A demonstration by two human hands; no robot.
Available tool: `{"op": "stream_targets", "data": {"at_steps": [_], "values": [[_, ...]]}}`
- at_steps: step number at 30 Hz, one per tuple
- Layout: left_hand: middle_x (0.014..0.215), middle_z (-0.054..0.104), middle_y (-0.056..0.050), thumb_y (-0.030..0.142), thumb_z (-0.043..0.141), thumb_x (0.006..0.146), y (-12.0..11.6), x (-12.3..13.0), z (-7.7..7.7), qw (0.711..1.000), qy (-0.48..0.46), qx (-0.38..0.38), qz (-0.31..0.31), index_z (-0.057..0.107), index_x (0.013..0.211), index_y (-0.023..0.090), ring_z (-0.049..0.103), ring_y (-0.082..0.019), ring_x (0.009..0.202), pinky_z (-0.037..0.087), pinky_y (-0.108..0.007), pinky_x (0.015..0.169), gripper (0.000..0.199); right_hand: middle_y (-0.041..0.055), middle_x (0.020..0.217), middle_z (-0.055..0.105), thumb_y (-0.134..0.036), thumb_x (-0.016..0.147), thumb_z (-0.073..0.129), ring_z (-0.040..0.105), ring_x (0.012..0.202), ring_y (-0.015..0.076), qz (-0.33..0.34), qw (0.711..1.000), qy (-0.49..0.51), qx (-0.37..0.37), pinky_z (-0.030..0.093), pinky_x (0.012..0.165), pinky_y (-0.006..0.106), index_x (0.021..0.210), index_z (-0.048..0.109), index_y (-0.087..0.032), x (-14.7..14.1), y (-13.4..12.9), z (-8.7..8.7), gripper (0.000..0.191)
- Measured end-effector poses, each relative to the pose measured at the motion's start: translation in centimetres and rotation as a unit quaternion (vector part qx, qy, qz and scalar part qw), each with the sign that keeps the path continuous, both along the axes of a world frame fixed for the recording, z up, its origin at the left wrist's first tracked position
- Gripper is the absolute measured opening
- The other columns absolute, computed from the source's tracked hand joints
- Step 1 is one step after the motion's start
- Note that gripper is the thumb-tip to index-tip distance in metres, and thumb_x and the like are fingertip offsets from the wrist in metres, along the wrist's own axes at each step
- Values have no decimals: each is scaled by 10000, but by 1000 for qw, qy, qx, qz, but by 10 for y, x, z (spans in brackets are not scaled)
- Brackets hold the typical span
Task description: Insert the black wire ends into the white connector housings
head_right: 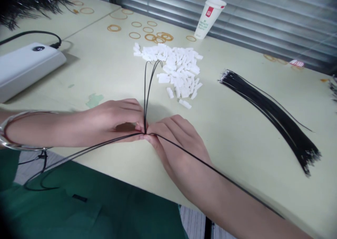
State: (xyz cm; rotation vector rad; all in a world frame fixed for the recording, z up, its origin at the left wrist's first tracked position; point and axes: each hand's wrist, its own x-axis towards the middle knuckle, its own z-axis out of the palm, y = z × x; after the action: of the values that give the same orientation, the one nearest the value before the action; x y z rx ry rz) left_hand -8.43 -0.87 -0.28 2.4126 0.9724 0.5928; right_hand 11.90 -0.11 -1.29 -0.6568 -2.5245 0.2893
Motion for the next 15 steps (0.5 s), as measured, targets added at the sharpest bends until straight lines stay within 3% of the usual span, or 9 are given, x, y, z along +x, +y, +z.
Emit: {"op": "stream_targets", "data": {"at_steps": [8,10,13,15], "values": [[744,601,-18,158,497,868,-1,0,2,1000,9,7,-6,578,782,146,536,-130,753,412,-249,792,120,16,835,601,-99,854,513,531,777,155,5,1000,1,-19,426,727,309,868,499,-201,0,-1,-1,104],[763,612,-26,163,487,874,-1,1,3,1000,11,1,-9,577,785,151,545,-139,771,414,-265,804,127,13,819,576,-175,857,531,540,757,150,-14,998,-6,-56,433,688,289,882,475,-206,-2,-2,-2,69],[799,625,-37,174,495,872,-1,1,2,1000,6,-9,-13,586,807,155,548,-150,803,417,-277,800,113,-18,744,523,-305,817,594,521,651,121,-42,990,-9,-135,408,546,231,910,406,-216,-6,-1,-1,228],[790,626,-48,168,516,859,1,1,0,1000,-5,-17,-15,593,795,141,543,-149,789,421,-274,783,103,-58,651,455,-292,803,605,449,544,83,-43,982,3,-183,347,464,191,863,372,-221,-10,1,-1,251]]}}
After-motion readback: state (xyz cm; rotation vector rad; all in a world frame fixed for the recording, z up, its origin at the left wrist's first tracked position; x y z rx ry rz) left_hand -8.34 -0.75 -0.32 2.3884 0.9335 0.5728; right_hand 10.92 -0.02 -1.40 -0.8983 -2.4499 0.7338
